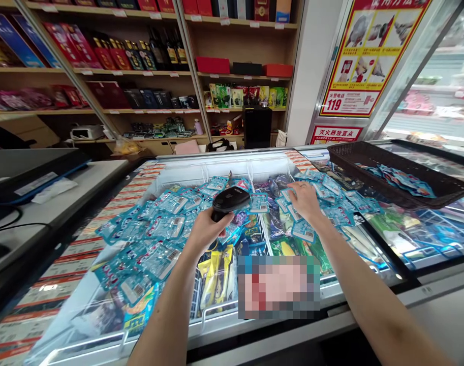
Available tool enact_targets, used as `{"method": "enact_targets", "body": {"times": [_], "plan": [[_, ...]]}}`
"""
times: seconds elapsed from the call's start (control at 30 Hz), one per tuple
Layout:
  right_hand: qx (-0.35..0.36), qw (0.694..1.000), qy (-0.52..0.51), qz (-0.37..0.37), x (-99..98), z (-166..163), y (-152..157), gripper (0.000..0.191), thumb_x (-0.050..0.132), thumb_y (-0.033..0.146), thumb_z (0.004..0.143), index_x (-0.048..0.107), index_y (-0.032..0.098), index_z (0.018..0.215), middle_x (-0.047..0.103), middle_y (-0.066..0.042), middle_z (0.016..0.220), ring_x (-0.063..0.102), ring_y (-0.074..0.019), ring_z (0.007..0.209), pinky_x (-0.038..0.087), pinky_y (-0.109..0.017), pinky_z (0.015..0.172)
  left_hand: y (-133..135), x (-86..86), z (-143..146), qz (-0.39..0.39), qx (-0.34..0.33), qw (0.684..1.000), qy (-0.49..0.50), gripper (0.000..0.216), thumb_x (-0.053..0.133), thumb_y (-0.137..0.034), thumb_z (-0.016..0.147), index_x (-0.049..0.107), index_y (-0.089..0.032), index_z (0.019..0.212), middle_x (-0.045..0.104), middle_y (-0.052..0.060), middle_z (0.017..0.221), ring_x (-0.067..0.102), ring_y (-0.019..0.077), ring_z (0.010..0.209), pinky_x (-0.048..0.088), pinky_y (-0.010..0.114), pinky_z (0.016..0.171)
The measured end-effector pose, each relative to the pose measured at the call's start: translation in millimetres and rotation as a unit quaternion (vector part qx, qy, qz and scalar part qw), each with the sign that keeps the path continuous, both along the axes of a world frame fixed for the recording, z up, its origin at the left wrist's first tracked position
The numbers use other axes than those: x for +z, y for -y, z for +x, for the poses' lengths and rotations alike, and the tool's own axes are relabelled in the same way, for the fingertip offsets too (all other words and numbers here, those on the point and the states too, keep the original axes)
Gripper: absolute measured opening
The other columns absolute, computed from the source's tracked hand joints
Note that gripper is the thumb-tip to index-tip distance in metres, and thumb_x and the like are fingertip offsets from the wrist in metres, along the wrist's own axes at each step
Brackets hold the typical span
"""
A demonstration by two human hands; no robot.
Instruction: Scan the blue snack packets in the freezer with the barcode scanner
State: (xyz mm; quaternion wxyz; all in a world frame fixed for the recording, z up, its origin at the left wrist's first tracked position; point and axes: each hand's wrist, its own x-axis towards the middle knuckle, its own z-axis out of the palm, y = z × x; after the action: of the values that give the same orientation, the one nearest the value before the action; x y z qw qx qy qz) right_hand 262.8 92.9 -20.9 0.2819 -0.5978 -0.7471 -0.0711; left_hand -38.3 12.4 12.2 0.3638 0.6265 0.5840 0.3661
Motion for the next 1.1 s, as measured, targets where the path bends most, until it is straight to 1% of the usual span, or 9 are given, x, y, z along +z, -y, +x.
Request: {"method": "enact_targets", "body": {"times": [0.13, 0.3, 0.47, 0.6, 0.73, 0.8, 0.9, 1.0, 1.1], "plan": [[0.112, 0.990, 0.025, -0.077, -2.7, -31, -7, 0.041, 0.040, 0.036, 0.091, 0.053, 0.018, 0.124, 0.058, -0.009, 0.121, 0.050, -0.0257, 0.111, 0.035, -0.037, 0.094, 2, 5.5, 0, -0.011, 0.000, 1.000, 0.001, 0.032, 0.059, -0.048, 0.072, 0.057, -0.016, 0.071, 0.057, 0.000, 0.048, 0.055, 0.0151, 0.045, 0.039, 0.024, 0.047], [0.150, 0.980, 0.053, -0.121, -12.2, -57, -18, 0.054, 0.045, 0.043, 0.088, 0.041, 0.018, 0.135, 0.047, -0.010, 0.135, 0.044, -0.0278, 0.120, 0.034, -0.038, 0.097, 3, 11.8, -1, -0.023, 0.012, 1.000, 0.001, 0.034, 0.060, -0.049, 0.070, 0.056, -0.015, 0.069, 0.057, 0.000, 0.046, 0.053, 0.0149, 0.043, 0.038, 0.025, 0.046], [0.139, 0.976, 0.049, -0.159, -10.3, -59, -26, 0.067, 0.059, 0.048, 0.078, 0.041, 0.017, 0.135, 0.055, -0.013, 0.123, 0.047, -0.0303, 0.115, 0.038, -0.038, 0.092, 4, 15.3, -2, -0.021, 0.007, 1.000, 0.001, 0.033, 0.061, -0.049, 0.070, 0.056, -0.016, 0.069, 0.057, 0.000, 0.047, 0.054, 0.0149, 0.044, 0.039, 0.024, 0.046], [0.079, 0.981, -0.014, -0.176, -5.1, -49, -23, 0.077, 0.070, 0.050, 0.065, 0.046, 0.014, 0.129, 0.054, -0.017, 0.121, 0.051, -0.0311, 0.110, 0.041, -0.037, 0.088, 5, 15.8, 1, -0.032, 0.003, 0.999, 0.005, 0.034, 0.061, -0.049, 0.070, 0.056, -0.016, 0.070, 0.057, 0.000, 0.047, 0.054, 0.0154, 0.044, 0.039, 0.024, 0.046], [0.021, 0.978, -0.136, -0.159, -6.0, -30, -9, 0.063, 0.070, 0.045, 0.066, 0.051, 0.015, 0.119, 0.062, -0.013, 0.106, 0.061, -0.0288, 0.095, 0.046, -0.039, 0.081, 7, 15.7, 5, -0.023, -0.001, 1.000, 0.001, 0.033, 0.060, -0.048, 0.071, 0.057, -0.016, 0.070, 0.057, 0.001, 0.047, 0.054, 0.0150, 0.044, 0.039, 0.024, 0.046], [0.017, 0.961, -0.226, -0.161, -8.8, -19, 0, 0.048, 0.063, 0.045, 0.073, 0.055, 0.017, 0.111, 0.066, -0.009, 0.086, 0.065, -0.0254, 0.073, 0.049, -0.039, 0.071, 8, 15.2, 7, -0.019, -0.007, 1.000, -0.005, 0.032, 0.060, -0.048, 0.071, 0.057, -0.016, 0.068, 0.057, 0.001, 0.047, 0.053, 0.0145, 0.043, 0.038, 0.024, 0.045], [0.027, 0.908, -0.383, -0.170, -14.7, -6, 6, 0.040, 0.055, 0.049, 0.078, 0.056, 0.019, 0.104, 0.064, -0.003, 0.062, 0.063, -0.0231, 0.052, 0.051, -0.039, 0.056, 8, 12.9, 10, -0.014, -0.017, 0.999, -0.027, 0.032, 0.059, -0.048, 0.071, 0.057, -0.017, 0.067, 0.057, 0.000, 0.047, 0.052, 0.0143, 0.042, 0.037, 0.024, 0.045], [0.056, 0.849, -0.502, -0.155, -19.5, 3, 4, 0.041, 0.057, 0.053, 0.074, 0.057, 0.020, 0.099, 0.063, -0.002, 0.063, 0.065, -0.0238, 0.056, 0.053, -0.037, 0.051, 6, 9.5, 11, -0.015, -0.034, 0.998, -0.053, 0.033, 0.059, -0.050, 0.071, 0.057, -0.017, 0.069, 0.058, 0.000, 0.049, 0.055, 0.0154, 0.043, 0.038, 0.024, 0.046], [0.089, 0.820, -0.547, -0.140, -19.7, 6, -2, 0.044, 0.061, 0.054, 0.070, 0.057, 0.020, 0.096, 0.064, -0.002, 0.068, 0.066, -0.0224, 0.058, 0.054, -0.036, 0.051, 6, 7.0, 11, -0.015, -0.051, 0.996, -0.071, 0.033, 0.059, -0.051, 0.072, 0.057, -0.018, 0.072, 0.060, 0.000, 0.051, 0.057, 0.0166, 0.045, 0.039, 0.025, 0.049]]}}
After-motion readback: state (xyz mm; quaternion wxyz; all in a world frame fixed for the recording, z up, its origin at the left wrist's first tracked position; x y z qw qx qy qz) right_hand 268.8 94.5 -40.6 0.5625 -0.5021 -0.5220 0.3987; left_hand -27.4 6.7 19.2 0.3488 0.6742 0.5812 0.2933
